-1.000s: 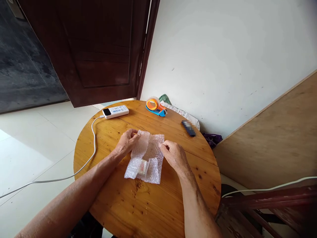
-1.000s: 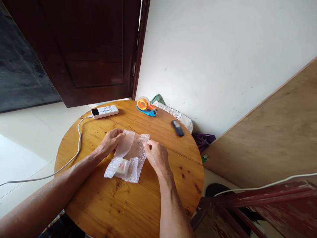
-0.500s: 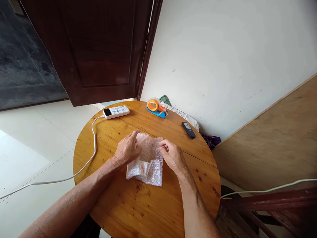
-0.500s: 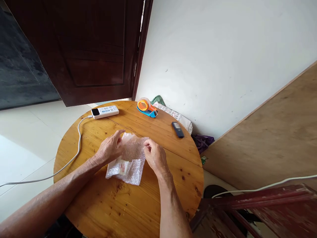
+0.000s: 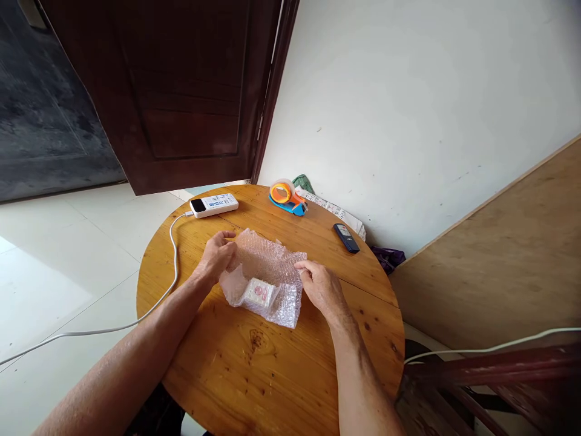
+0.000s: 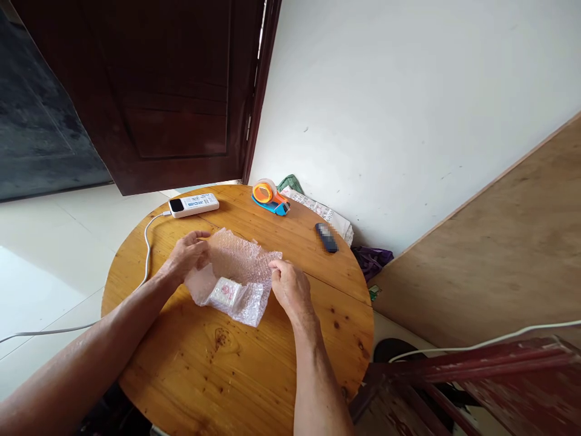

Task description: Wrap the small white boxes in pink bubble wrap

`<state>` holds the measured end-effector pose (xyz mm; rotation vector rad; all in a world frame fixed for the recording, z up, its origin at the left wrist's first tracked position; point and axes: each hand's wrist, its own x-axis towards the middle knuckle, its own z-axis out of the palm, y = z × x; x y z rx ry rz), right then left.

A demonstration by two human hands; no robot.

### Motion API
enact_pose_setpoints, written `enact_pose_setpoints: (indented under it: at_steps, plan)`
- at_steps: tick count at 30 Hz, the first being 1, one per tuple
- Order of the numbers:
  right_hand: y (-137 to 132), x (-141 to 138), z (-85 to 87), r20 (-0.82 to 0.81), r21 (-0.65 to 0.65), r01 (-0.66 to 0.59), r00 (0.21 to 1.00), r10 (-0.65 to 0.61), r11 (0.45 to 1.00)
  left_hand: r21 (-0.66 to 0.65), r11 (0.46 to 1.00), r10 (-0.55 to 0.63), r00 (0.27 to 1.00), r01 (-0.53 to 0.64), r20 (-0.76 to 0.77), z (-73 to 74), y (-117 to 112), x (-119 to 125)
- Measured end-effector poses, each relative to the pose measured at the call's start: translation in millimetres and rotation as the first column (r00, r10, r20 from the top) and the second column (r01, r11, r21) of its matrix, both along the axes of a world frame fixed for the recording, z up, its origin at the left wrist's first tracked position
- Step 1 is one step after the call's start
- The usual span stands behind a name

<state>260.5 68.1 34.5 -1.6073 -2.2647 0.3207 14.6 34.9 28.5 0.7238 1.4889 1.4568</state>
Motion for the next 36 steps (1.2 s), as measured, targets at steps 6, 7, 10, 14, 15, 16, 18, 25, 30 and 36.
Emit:
enact_pose_setpoints:
  at_steps: [6,7,10,14,15,16,18,25,30,36]
  plan:
    - [-4.7,-3.3,9.0,-0.311,0.145,0.006,0.95,0.04,0.989,0.216,0.976,0.098,0.898,-0.003,-0.43,6.9,-8.4,-1.2]
    - [-6.9,-5.0,12.6,-0.378,0.108,-0.049,0.922,0.087,0.993,0.214,0.975,0.051,0.883,0.056,-0.467,8.5,-10.0,-0.5]
    - [-13.7,-9.3,21.2,-0.484,-0.064,-0.264,0.851,0.201,0.962,0.191,0.943,-0.115,0.808,0.271,-0.578,11.5,-13.7,1.3]
    - [-17.0,-7.8,26.8,-0.483,-0.247,-0.424,0.833,0.269,0.871,0.076,0.85,-0.344,0.658,0.522,-0.67,15.2,-17.6,-1.1]
    - [-17.5,-6.5,29.2,-0.483,-0.274,-0.456,0.826,0.289,0.847,0.036,0.828,-0.392,0.623,0.56,-0.677,17.4,-19.3,-2.8]
    - [-18.3,-5.5,32.6,-0.491,-0.298,-0.493,0.814,0.311,0.818,-0.005,0.81,-0.431,0.59,0.587,-0.682,20.3,-21.6,-4.7]
    - [-22.3,-5.1,41.7,-0.527,-0.359,-0.592,0.767,0.367,0.722,-0.066,0.778,-0.486,0.533,0.624,-0.693,27.5,-28.9,-9.3]
    - [-64.7,-10.6,49.8,-0.492,-0.587,-0.716,0.686,0.536,0.377,-0.157,0.598,-0.677,0.391,0.786,-0.624,42.5,-83.7,-23.2]
    - [-90.3,1.3,35.2,-0.394,-0.509,-0.582,0.813,0.429,0.634,-0.298,0.668,-0.63,0.305,0.682,-0.714,34.8,-107.3,-20.3]
    - [-85.7,-25.3,20.7,-0.41,-0.066,-0.281,0.882,0.231,0.958,-0.061,0.86,-0.274,0.358,0.507,-0.892,21.3,-90.5,7.2]
